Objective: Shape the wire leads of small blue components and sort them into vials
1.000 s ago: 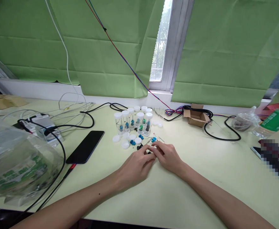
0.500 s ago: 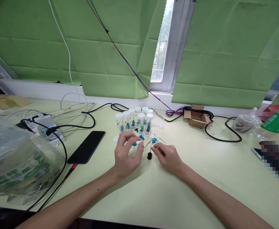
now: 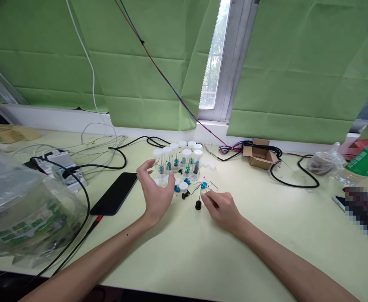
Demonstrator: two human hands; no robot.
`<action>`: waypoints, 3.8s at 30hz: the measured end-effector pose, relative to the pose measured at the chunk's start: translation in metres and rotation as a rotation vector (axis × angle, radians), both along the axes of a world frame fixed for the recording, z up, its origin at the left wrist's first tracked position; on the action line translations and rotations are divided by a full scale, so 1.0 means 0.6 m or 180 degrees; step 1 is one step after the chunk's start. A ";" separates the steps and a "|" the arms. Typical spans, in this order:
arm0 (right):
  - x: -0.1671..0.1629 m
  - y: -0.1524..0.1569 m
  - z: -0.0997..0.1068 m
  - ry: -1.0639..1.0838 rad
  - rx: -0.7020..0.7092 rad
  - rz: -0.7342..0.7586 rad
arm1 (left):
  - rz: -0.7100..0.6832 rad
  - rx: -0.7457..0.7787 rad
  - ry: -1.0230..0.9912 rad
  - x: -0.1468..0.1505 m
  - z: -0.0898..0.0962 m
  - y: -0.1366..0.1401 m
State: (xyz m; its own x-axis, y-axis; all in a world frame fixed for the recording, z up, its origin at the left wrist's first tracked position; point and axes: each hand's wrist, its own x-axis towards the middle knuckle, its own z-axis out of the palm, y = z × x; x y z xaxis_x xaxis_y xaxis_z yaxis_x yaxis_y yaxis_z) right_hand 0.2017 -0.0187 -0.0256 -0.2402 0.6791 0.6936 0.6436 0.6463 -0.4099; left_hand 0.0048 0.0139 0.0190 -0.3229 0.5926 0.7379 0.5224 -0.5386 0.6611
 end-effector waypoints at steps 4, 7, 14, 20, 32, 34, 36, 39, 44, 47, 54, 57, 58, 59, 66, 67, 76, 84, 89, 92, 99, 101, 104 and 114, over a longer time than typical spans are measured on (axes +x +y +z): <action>-0.001 -0.003 0.007 0.0475 -0.0453 -0.0006 | -0.0056 -0.0357 -0.0241 0.000 -0.007 0.006; -0.002 -0.004 0.012 0.0816 -0.1019 0.0119 | -0.0115 -0.0543 -0.0373 -0.001 -0.013 0.011; -0.008 -0.007 0.023 0.1190 -0.1897 0.0576 | -0.0273 -0.0935 -0.0526 -0.003 -0.026 0.020; -0.009 -0.007 0.022 0.1383 -0.2048 0.0789 | -0.0449 -0.1047 -0.0538 -0.002 -0.025 0.018; -0.007 -0.008 0.020 0.1231 -0.1768 0.0581 | -0.0566 -0.0882 -0.0427 0.000 -0.013 0.008; -0.008 -0.009 0.021 0.1069 -0.1593 0.0493 | -0.0670 -0.0759 -0.0362 0.002 -0.012 0.003; -0.009 -0.009 0.021 0.0937 -0.1451 0.0423 | -0.0820 -0.0637 -0.0272 0.005 -0.010 -0.003; -0.010 -0.009 0.018 0.0801 -0.1281 0.0334 | -0.1060 -0.0492 0.0003 0.008 -0.010 -0.011; -0.010 -0.009 0.019 0.0774 -0.1108 0.0206 | -0.1421 -0.0405 0.0502 0.011 -0.015 -0.018; -0.009 -0.009 0.021 0.0918 -0.1077 0.0095 | -0.1643 -0.0576 0.0713 0.010 -0.020 -0.018; 0.001 -0.004 0.021 0.1530 -0.1207 0.0055 | -0.1899 -0.1038 0.1151 0.004 -0.020 -0.016; 0.003 -0.002 0.024 0.1894 -0.1164 0.0053 | -0.1907 -0.1145 0.1207 0.001 -0.016 -0.016; 0.004 -0.001 0.026 0.2022 -0.1141 0.0058 | -0.1923 -0.1154 0.1231 0.000 -0.015 -0.016; 0.005 0.000 0.028 0.2163 -0.1118 0.0069 | -0.1946 -0.1155 0.1265 -0.001 -0.015 -0.015; 0.008 0.006 0.048 0.3280 -0.1171 0.0254 | -0.2033 -0.1218 0.1655 -0.005 -0.020 -0.011; 0.008 0.006 0.052 0.3376 -0.1196 0.0277 | -0.2039 -0.1232 0.1709 -0.005 -0.020 -0.011; 0.008 0.000 0.064 0.3804 -0.1541 0.0706 | -0.2124 -0.1242 0.1892 -0.009 -0.012 -0.009; 0.007 -0.001 0.063 0.3797 -0.1741 0.0935 | -0.2261 -0.1317 0.2068 -0.005 -0.011 -0.014; 0.007 0.000 0.056 0.3632 -0.1835 0.0974 | -0.2255 -0.1394 0.2097 0.000 -0.014 -0.019; 0.008 0.002 0.051 0.3547 -0.1845 0.0966 | -0.2204 -0.1388 0.2102 0.001 -0.016 -0.019; 0.011 0.003 0.048 0.3481 -0.1897 0.0966 | -0.2169 -0.1393 0.2102 0.003 -0.019 -0.025; 0.010 0.004 0.047 0.3482 -0.1954 0.0995 | -0.2170 -0.1404 0.2116 0.005 -0.019 -0.027; 0.009 0.006 0.044 0.3466 -0.2055 0.1051 | -0.2187 -0.1410 0.2117 0.008 -0.020 -0.031; 0.011 0.010 0.037 0.3238 -0.2180 0.1056 | -0.2179 -0.1511 0.1950 0.013 -0.025 -0.033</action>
State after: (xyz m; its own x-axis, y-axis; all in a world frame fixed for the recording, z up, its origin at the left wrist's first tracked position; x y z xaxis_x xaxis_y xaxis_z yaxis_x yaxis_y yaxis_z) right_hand 0.2083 -0.0130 -0.0035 -0.0342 0.9800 0.1962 -0.3085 0.1764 -0.9347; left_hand 0.0126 -0.0059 0.0041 0.5454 0.7809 0.3045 0.5208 -0.6004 0.6069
